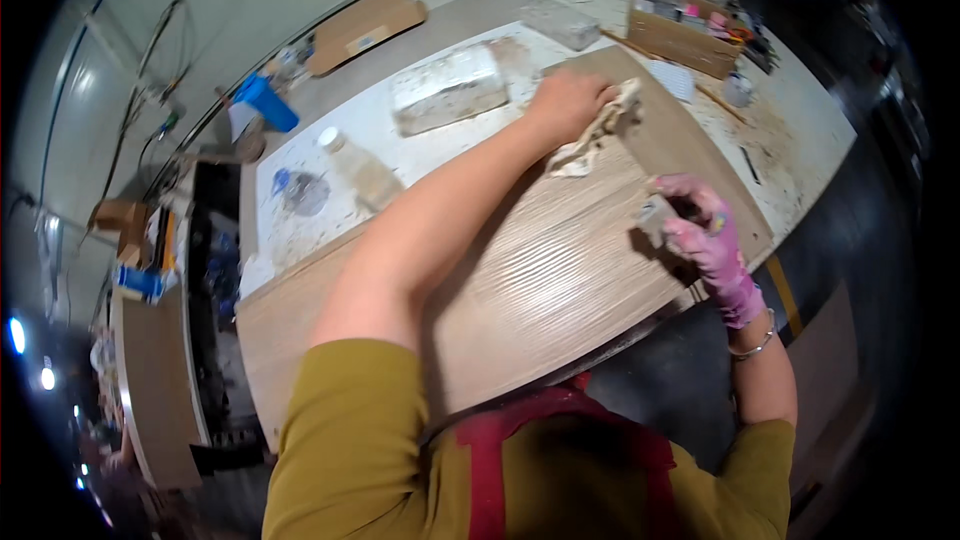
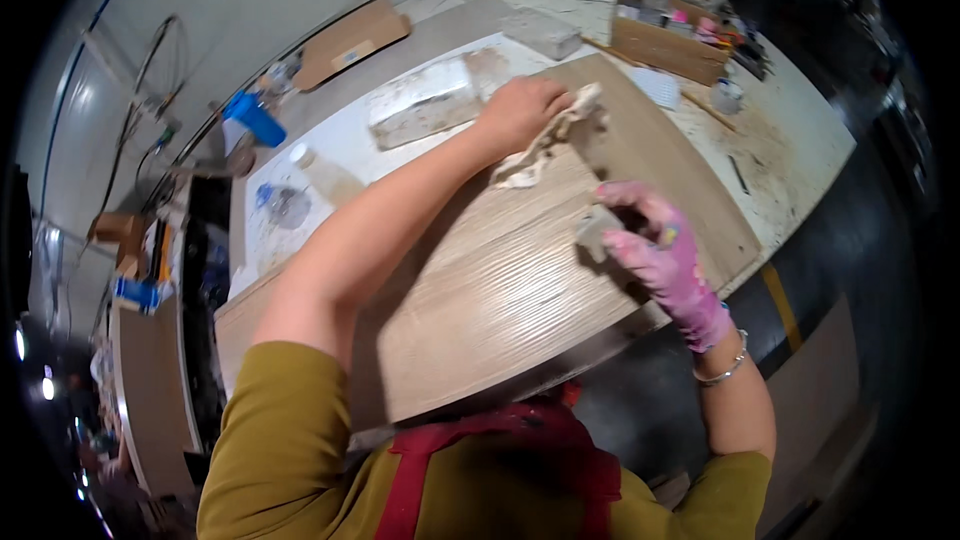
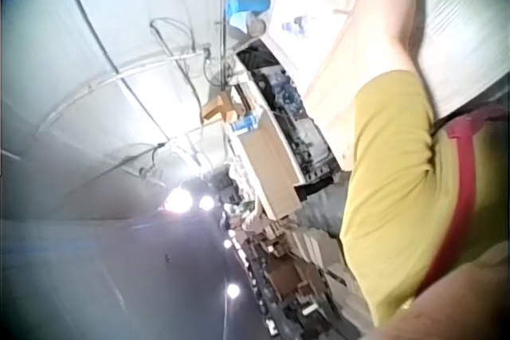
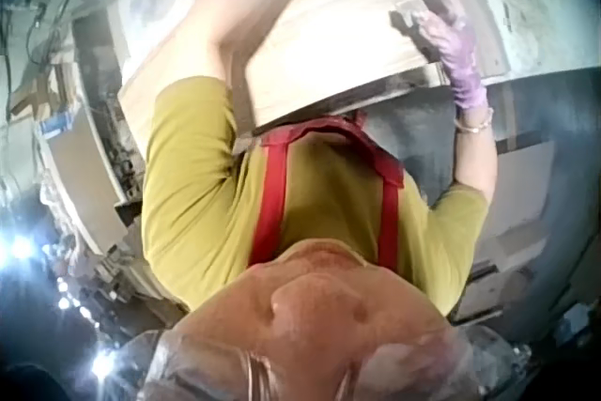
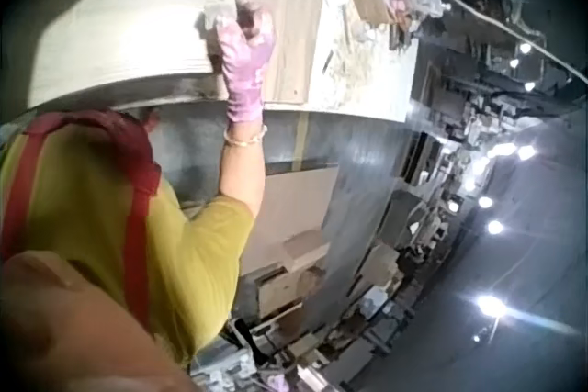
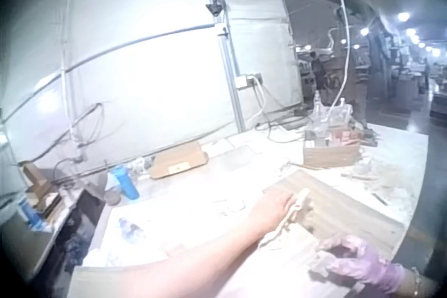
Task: The person finishes wooden boards by applying compound along their surfaces and edges using a small block and wiping them down with a cloth.
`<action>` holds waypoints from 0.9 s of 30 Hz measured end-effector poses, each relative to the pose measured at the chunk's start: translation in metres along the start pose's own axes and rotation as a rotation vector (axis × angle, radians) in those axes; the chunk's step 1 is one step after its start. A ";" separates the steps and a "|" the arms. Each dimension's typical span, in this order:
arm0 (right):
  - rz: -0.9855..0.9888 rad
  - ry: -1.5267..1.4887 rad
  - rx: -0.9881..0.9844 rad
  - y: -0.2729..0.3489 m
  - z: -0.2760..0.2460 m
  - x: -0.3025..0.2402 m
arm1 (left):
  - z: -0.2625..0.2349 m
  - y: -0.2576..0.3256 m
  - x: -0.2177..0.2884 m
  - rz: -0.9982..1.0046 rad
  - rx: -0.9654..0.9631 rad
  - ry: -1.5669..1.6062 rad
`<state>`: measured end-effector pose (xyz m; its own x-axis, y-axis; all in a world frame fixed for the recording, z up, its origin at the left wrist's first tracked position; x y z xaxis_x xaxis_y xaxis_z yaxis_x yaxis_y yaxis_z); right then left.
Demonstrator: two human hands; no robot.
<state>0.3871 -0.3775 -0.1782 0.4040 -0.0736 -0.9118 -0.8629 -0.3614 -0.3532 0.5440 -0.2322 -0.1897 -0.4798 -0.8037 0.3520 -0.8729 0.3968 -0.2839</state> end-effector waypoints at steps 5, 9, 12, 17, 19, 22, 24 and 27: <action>0.037 0.012 0.066 0.011 -0.021 0.014 | -0.085 0.040 -0.023 -0.127 0.392 0.157; -0.045 -0.079 -0.004 0.007 -0.044 0.030 | -0.224 0.157 -0.070 -0.144 0.638 -0.028; -0.016 -0.348 0.040 -0.012 -0.056 0.042 | -0.309 0.285 -0.121 -0.563 0.346 -0.015; -0.090 -0.821 -0.309 -0.070 -0.060 0.073 | -0.330 0.483 -0.185 -1.149 0.178 0.234; -0.089 -0.872 -0.483 -0.100 -0.040 0.091 | -0.303 0.510 -0.186 -1.167 0.065 0.188; -0.064 -0.857 -0.584 -0.122 -0.022 0.109 | -0.260 0.506 -0.175 -1.196 -0.104 0.066; -0.010 -0.748 -0.465 -0.126 -0.030 0.124 | -0.249 0.504 -0.169 -1.362 -0.146 0.089; -0.027 -0.630 -0.334 -0.113 -0.022 0.110 | -0.260 0.509 -0.166 -1.169 -0.037 0.004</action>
<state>0.5360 -0.3655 -0.2336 0.0853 0.4541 -0.8869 -0.6754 -0.6281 -0.3866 0.1567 0.2185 -0.1604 0.6170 -0.6864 0.3851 -0.7851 -0.5707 0.2407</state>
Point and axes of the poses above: each hand's wrist, its own y-axis away from the middle knuckle, its own z-axis out of the palm, x = y × z, the point moved 8 cm from there along -y, towards the middle knuckle, and after that the axes turned 5 degrees about -z, right-handed, at the moved point
